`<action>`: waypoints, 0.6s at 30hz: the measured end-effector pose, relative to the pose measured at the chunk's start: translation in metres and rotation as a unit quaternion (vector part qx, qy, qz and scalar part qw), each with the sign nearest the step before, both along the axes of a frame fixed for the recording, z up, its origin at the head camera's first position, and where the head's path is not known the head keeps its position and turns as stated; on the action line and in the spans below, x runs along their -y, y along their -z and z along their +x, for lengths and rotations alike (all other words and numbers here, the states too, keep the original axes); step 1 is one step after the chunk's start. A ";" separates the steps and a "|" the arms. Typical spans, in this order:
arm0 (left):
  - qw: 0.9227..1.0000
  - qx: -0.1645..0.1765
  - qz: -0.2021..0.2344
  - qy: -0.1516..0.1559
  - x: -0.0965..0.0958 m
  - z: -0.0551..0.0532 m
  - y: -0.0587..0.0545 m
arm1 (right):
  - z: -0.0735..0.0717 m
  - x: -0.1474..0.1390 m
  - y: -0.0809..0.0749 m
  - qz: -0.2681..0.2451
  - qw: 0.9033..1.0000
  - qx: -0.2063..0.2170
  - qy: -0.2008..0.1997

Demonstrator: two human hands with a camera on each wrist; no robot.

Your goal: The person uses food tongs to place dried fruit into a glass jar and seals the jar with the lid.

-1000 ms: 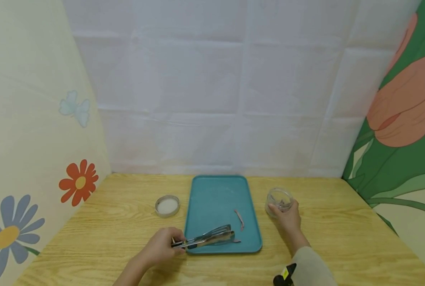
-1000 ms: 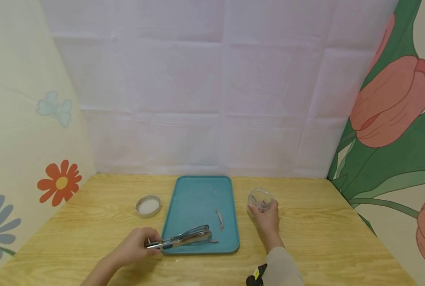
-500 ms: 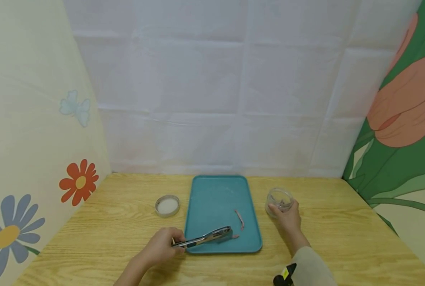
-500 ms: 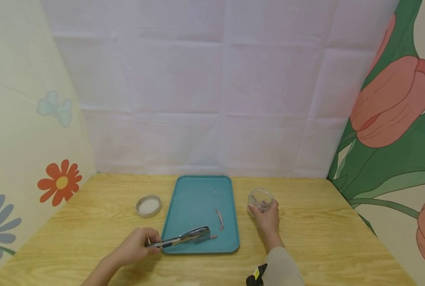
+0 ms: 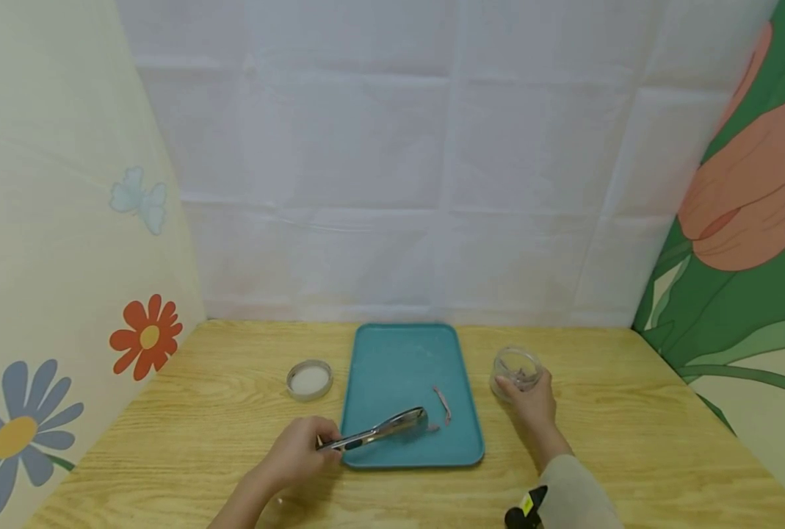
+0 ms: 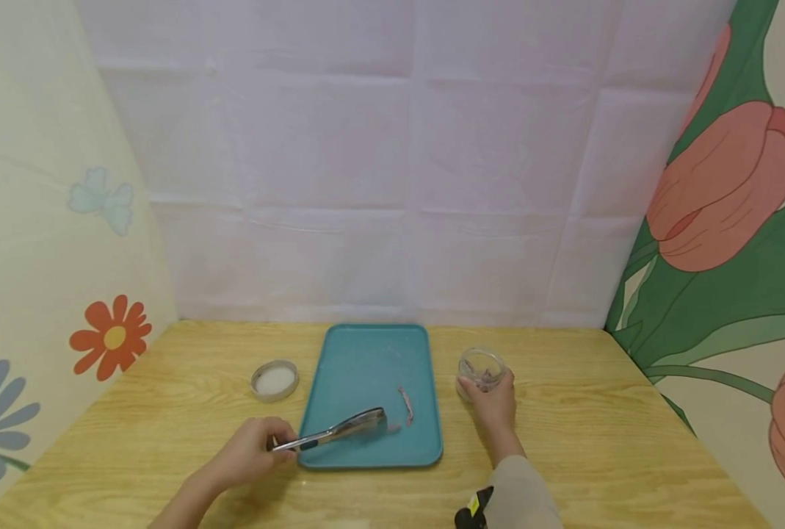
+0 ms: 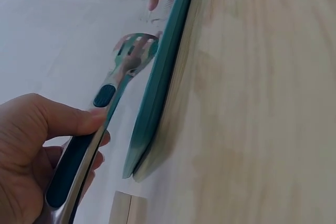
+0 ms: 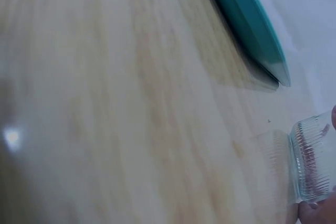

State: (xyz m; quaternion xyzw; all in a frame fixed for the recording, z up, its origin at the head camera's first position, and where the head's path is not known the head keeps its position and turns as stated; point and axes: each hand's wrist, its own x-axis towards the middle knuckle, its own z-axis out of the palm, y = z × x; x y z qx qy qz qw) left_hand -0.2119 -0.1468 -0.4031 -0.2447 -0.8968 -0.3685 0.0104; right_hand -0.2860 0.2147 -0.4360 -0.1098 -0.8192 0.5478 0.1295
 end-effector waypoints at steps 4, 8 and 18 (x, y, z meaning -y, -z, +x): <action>0.999 -0.027 -0.006 -0.018 -0.003 -0.003 -0.003 | 0.000 0.000 -0.001 -0.001 1.000 0.001 -0.001; 0.998 -0.053 0.002 -0.044 -0.006 -0.007 -0.005 | 0.001 0.001 -0.002 -0.001 1.000 0.002 0.003; 0.991 -0.062 0.076 -0.096 -0.024 -0.018 -0.014 | -0.001 -0.001 0.000 0.000 1.000 0.009 0.003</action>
